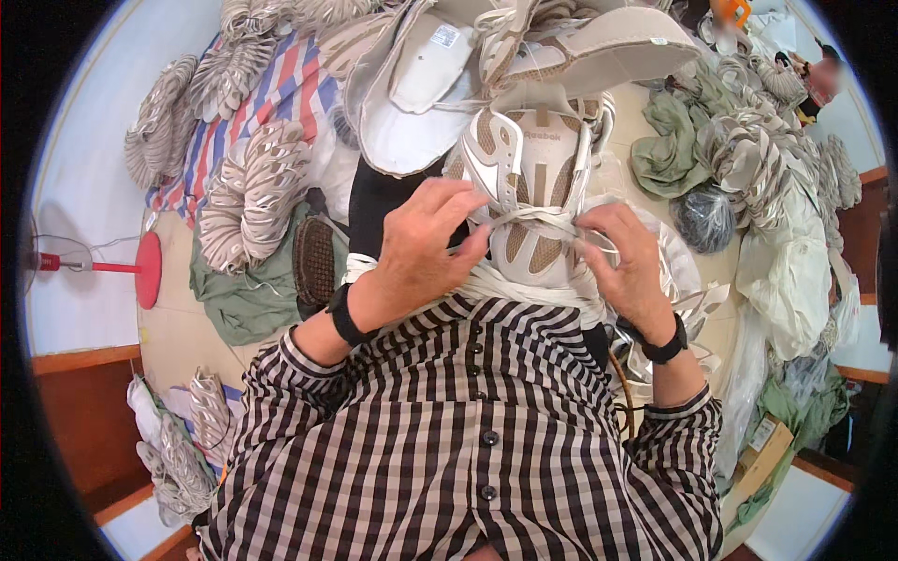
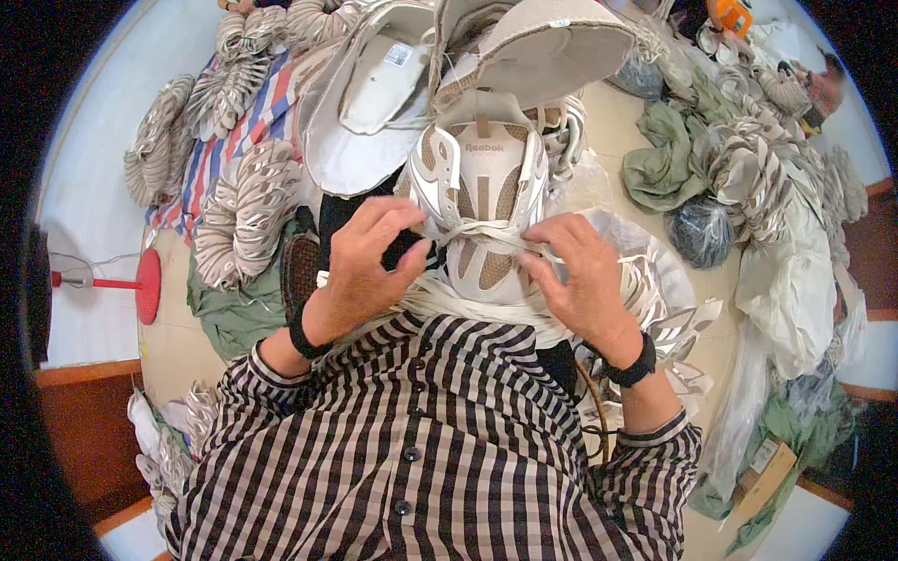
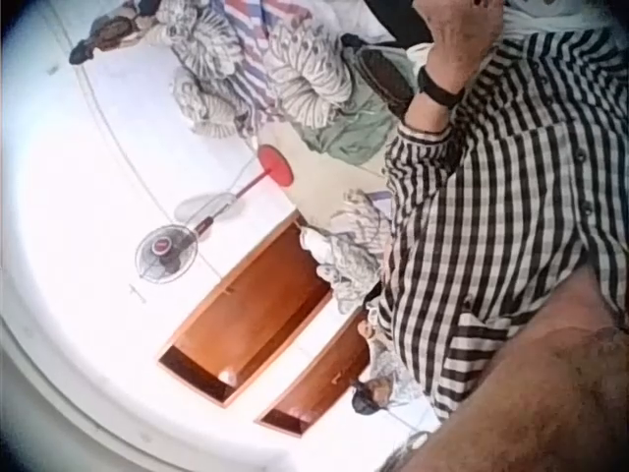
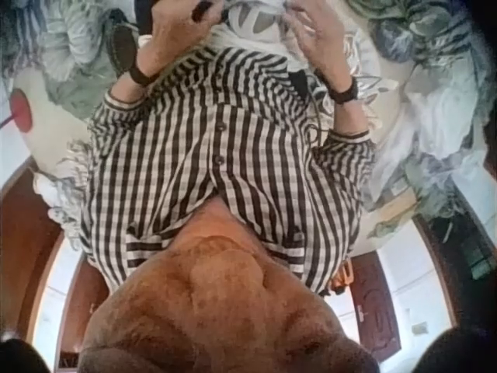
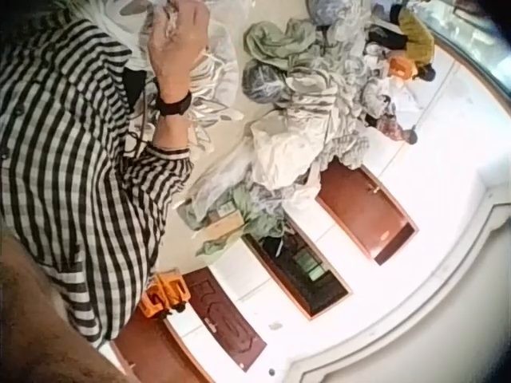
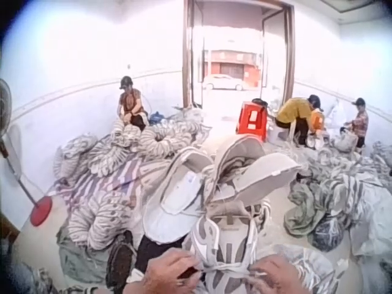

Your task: The recorder is lacing white athletic shoes while sitting in an area filled with shoe components.

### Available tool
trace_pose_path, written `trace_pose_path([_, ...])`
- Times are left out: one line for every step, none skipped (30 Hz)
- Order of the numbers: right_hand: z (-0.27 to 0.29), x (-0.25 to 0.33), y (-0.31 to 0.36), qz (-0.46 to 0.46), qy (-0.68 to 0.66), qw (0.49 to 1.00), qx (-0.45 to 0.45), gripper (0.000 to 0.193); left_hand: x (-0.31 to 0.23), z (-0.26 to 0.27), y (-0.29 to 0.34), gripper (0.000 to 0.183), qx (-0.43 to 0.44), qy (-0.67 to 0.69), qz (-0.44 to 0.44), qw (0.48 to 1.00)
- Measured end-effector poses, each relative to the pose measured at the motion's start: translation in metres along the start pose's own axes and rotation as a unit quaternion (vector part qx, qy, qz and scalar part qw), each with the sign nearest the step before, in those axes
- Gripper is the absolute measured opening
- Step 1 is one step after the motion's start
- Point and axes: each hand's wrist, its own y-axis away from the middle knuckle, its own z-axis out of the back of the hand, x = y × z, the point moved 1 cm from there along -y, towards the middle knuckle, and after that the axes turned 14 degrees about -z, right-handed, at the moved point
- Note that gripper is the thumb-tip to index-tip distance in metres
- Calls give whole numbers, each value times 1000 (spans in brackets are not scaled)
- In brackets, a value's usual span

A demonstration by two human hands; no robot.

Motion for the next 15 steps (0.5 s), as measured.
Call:
trace_pose_path([-2,3,1,4,12,1000,-12,20,-2,0,-7,39,14,-14,-21,1000])
trace_pose_path([-4,5,0,9,24,999,-25,24,-2,-2,-12,39,12,-18,-23,1000])
trace_pose_path([-5,5,-2,10,31,999,-27,25,0,-4,-18,44,1,-55,-23,998])
trace_pose_path([-6,4,-8,14,30,999,-29,25,3,-5,-24,49,-10,-92,-22,995])
trace_pose_path([-9,3,-17,10,13,998,-65,24,20,-15,-17,56,-7,-85,15,996])
trace_pose_path([-10,2,-25,2,-2,995,-104,23,25,-20,-18,56,-8,-86,13,996])
trace_pose_path([-12,-3,-35,6,-8,993,-120,21,28,-27,-19,57,4,-67,25,997])
trace_pose_path([-18,-10,-42,6,-8,993,-121,21,32,-36,-21,57,17,-46,38,998])
trace_pose_path([-22,-16,-49,-16,-17,993,-119,20,32,-41,-27,60,35,-80,12,996])
trace_pose_path([-23,-19,-53,-37,-26,992,-118,20,33,-42,-30,60,34,-79,11,996])
trace_pose_path([-24,-20,-56,-35,-34,992,-114,20,33,-41,-34,59,38,-75,18,996])
trace_pose_path([-23,-20,-57,-34,-33,992,-115,20,33,-40,-37,58,41,-71,26,996])
trace_pose_path([-21,-21,-58,-40,-38,992,-113,20,36,-40,-39,58,40,-70,25,996])
trace_pose_path([-21,-20,-59,-44,-46,992,-111,21,40,-36,-39,56,21,-44,45,998])
trace_pose_path([-21,-18,-60,-44,-46,992,-111,21,43,-33,-39,55,3,-18,64,998])
